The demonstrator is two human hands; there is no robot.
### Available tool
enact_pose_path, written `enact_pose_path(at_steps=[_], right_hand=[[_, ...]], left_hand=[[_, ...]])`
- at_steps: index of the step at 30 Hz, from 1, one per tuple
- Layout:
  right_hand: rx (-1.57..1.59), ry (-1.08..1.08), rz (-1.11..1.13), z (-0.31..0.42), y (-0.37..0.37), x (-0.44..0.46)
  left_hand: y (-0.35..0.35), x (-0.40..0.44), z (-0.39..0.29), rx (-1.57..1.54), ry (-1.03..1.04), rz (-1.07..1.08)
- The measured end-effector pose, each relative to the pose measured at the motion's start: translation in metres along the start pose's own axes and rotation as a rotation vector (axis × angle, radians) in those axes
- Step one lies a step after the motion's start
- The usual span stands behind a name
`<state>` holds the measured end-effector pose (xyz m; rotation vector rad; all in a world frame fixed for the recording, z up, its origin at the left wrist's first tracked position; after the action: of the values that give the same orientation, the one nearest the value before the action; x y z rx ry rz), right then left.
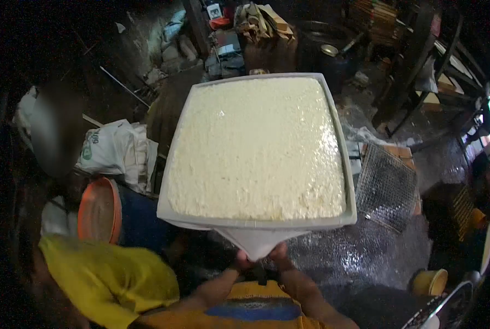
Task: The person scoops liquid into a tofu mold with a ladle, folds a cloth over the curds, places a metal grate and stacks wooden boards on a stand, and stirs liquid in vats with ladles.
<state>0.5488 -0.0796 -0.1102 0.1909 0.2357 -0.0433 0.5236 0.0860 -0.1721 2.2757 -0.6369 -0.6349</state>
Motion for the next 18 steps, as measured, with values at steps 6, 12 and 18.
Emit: enact_pose_path(at_steps=[6, 12, 18], right_hand=[[1.613, -0.222, -0.255, -0.084, -0.09, 0.003], [1.448, -0.237, -0.269, -0.103, -0.181, -0.048], [1.321, -0.279, -0.642, -0.075, -0.228, -0.105]], left_hand=[[-0.021, 0.048, -0.063, 0.373, 0.071, 0.023], [-0.088, 0.029, -0.055, -0.014, -0.08, -0.282], [-0.157, 0.024, -0.061, -0.525, -0.017, -0.612]])
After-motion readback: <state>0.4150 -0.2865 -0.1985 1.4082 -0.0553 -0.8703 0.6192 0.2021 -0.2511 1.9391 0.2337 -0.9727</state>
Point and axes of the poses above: each hand's wrist, its own x-axis towards the middle knuckle, its own y-axis out of the palm, z = x × y, the point moved 9 cm from there along x, towards the middle knuckle, and after that the axes turned 12 degrees about z, right-handed, at the moved point
